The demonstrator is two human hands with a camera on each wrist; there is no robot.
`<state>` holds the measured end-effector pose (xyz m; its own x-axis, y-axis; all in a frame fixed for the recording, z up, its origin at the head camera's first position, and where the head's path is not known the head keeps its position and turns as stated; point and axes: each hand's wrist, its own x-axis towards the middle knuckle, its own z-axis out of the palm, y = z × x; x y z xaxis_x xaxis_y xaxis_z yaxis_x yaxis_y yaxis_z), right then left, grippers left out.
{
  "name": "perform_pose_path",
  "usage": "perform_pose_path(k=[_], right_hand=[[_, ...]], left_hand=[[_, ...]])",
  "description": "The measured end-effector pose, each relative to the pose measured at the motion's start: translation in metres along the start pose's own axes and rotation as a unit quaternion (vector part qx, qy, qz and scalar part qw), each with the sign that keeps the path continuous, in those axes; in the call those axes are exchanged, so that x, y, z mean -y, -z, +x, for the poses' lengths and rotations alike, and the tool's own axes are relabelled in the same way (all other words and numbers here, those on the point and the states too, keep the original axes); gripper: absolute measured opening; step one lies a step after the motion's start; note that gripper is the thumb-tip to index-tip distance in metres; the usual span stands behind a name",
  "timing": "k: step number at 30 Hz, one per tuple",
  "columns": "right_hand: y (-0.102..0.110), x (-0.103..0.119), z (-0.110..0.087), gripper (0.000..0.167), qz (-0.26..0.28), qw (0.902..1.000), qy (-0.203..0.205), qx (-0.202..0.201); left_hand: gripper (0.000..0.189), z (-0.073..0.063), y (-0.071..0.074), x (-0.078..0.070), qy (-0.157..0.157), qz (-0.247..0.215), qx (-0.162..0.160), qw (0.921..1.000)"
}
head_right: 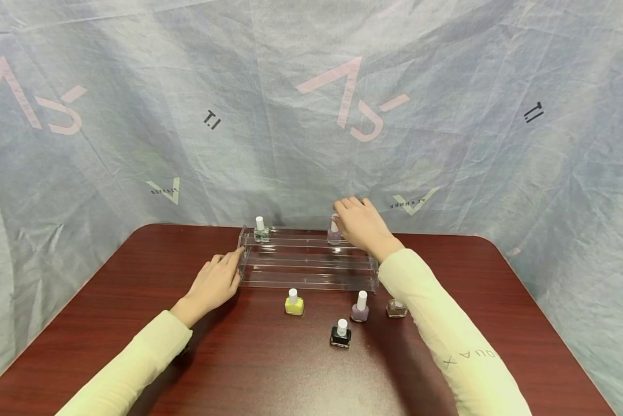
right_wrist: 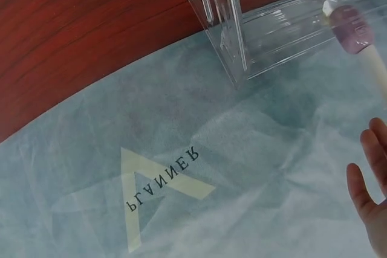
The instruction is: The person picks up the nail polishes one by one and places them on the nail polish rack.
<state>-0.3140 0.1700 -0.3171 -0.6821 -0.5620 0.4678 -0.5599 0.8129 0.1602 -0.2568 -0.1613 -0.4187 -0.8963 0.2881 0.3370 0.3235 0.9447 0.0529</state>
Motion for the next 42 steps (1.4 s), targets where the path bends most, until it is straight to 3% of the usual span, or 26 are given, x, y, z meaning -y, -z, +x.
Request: perform_pose_path(k=[21,42], right_hand=[[0.010,0.009,-0.041,0.029,-0.002,0.9999,0.013,0.006],[0.006,0.024,-0.082,0.020,0.010,0.9986,0.052,-0.005]], left_hand=[[0.052,0.000,-0.001,0.001,0.001,-0.001,-0.003,1.0000],[0.050,0.000,0.000,0.000,0.001,-0.002,-0.004,1.0000]])
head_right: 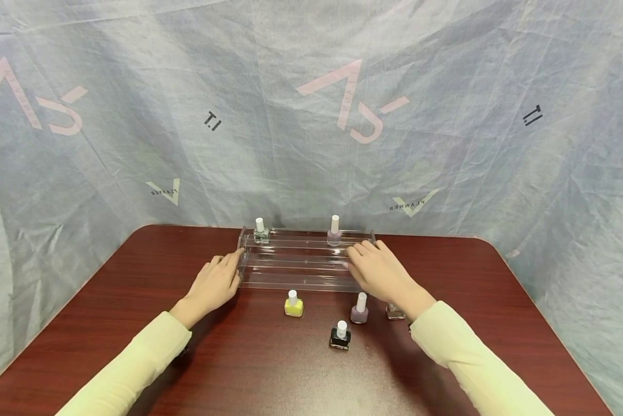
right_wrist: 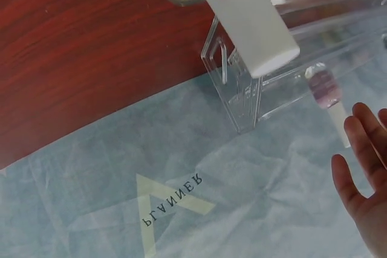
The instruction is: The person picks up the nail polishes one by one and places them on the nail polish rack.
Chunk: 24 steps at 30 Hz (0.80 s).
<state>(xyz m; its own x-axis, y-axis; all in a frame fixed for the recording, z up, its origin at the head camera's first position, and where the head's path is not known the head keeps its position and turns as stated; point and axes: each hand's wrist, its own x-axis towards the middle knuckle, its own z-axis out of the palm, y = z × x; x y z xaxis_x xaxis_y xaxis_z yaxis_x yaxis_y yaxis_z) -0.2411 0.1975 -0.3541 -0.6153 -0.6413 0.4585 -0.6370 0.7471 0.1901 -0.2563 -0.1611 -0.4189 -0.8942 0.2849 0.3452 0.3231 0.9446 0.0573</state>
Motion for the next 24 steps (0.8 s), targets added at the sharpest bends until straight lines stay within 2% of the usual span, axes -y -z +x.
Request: perform_pose_path(k=[12,24], right_hand=[[-0.001,0.009,-0.018,0.008,0.010,0.9993,0.033,-0.017],[-0.006,0.011,-0.033,0.007,0.026,0.9976,0.056,-0.032]], left_hand=[[0.050,-0.001,0.000,0.000,-0.002,-0.002,-0.005,1.0000],[0.051,0.000,0.001,0.000,-0.001,0.000,-0.002,1.0000]])
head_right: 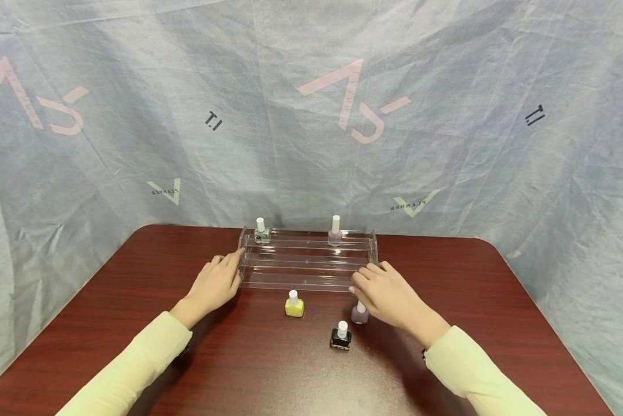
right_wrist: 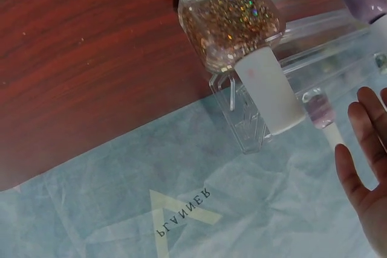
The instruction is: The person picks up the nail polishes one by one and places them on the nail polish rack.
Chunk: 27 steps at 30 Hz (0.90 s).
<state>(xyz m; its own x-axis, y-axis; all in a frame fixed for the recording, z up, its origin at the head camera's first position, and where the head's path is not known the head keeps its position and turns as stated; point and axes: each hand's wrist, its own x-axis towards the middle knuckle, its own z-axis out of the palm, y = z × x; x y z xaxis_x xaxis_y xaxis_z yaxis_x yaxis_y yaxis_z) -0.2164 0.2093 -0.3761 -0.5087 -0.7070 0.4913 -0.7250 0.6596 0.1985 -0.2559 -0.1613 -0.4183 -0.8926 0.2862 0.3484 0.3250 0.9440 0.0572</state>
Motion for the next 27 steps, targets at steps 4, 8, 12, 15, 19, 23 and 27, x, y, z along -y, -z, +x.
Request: perform_pose_path(k=[4,8,12,15,19,23,27], right_hand=[[0.000,0.002,-0.003,0.007,0.007,0.9999,0.010,-0.009],[-0.001,0.004,-0.004,0.009,0.004,0.9997,0.020,-0.010],[-0.002,0.005,-0.006,0.010,0.004,0.9997,0.021,-0.008],[-0.003,0.006,-0.007,0.009,0.007,0.9997,0.021,-0.008],[-0.005,0.006,-0.010,0.010,0.008,0.9995,0.027,-0.010],[-0.006,0.006,-0.011,0.014,0.009,0.9992,0.036,-0.016],[-0.007,0.006,-0.012,0.016,0.011,0.9988,0.042,-0.022]], left_hand=[[0.051,0.000,0.000,0.000,-0.002,0.000,-0.002,1.0000],[0.050,0.000,0.000,0.000,0.000,-0.001,-0.001,1.0000],[0.050,0.000,0.000,0.000,0.002,-0.002,0.001,1.0000],[0.051,0.000,0.000,0.000,0.002,0.000,0.003,1.0000],[0.051,-0.001,0.000,0.000,0.000,0.000,0.003,1.0000],[0.050,0.000,0.000,0.000,-0.001,0.001,0.002,1.0000],[0.051,0.000,-0.001,0.001,0.000,0.000,0.001,1.0000]])
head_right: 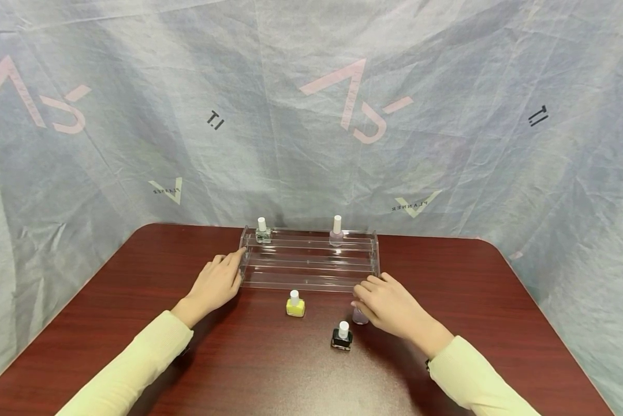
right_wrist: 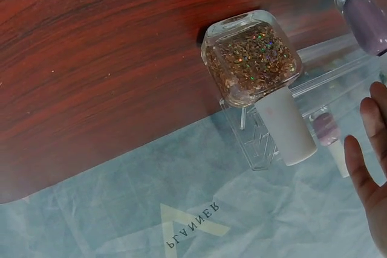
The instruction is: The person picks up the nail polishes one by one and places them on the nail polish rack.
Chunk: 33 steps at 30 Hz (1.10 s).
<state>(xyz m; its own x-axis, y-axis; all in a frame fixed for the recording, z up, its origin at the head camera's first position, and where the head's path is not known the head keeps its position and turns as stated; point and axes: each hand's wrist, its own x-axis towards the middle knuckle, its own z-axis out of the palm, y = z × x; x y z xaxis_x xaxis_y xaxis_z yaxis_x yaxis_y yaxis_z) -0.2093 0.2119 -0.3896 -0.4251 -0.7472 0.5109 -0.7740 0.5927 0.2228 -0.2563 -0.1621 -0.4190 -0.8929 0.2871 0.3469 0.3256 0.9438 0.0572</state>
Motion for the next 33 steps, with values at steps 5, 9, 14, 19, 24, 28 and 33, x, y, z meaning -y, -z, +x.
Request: perform_pose_path(k=[5,9,14,19,24,28,33], right_hand=[[-0.0002,-0.0002,-0.0012,0.014,0.002,1.0000,0.005,-0.006],[-0.0010,-0.0007,-0.0019,0.014,0.002,0.9999,0.009,-0.009],[-0.0017,-0.0014,-0.0020,0.014,0.003,0.9999,0.013,-0.008],[-0.0015,-0.0017,-0.0010,0.014,0.004,0.9998,0.016,-0.012],[-0.0017,-0.0019,-0.0002,0.014,0.005,0.9996,0.021,-0.016],[-0.0011,-0.0020,0.0006,0.014,0.003,0.9996,0.022,-0.015],[0.0009,-0.0022,0.0031,0.015,0.001,0.9996,0.022,-0.015]], left_hand=[[0.051,0.0002,0.0003,0.0000,0.001,-0.001,0.000,1.0000],[0.051,0.0000,0.0013,-0.0007,0.000,-0.002,0.001,1.0000],[0.051,0.0000,0.0012,-0.0004,0.001,-0.002,0.003,1.0000],[0.051,0.0001,0.0011,-0.0003,0.002,0.000,0.005,1.0000],[0.051,0.0001,0.0006,-0.0003,0.003,0.000,0.006,1.0000],[0.051,0.0000,0.0003,-0.0001,0.003,-0.001,0.005,1.0000],[0.051,-0.0002,-0.0003,0.0002,0.005,-0.004,0.008,0.9999]])
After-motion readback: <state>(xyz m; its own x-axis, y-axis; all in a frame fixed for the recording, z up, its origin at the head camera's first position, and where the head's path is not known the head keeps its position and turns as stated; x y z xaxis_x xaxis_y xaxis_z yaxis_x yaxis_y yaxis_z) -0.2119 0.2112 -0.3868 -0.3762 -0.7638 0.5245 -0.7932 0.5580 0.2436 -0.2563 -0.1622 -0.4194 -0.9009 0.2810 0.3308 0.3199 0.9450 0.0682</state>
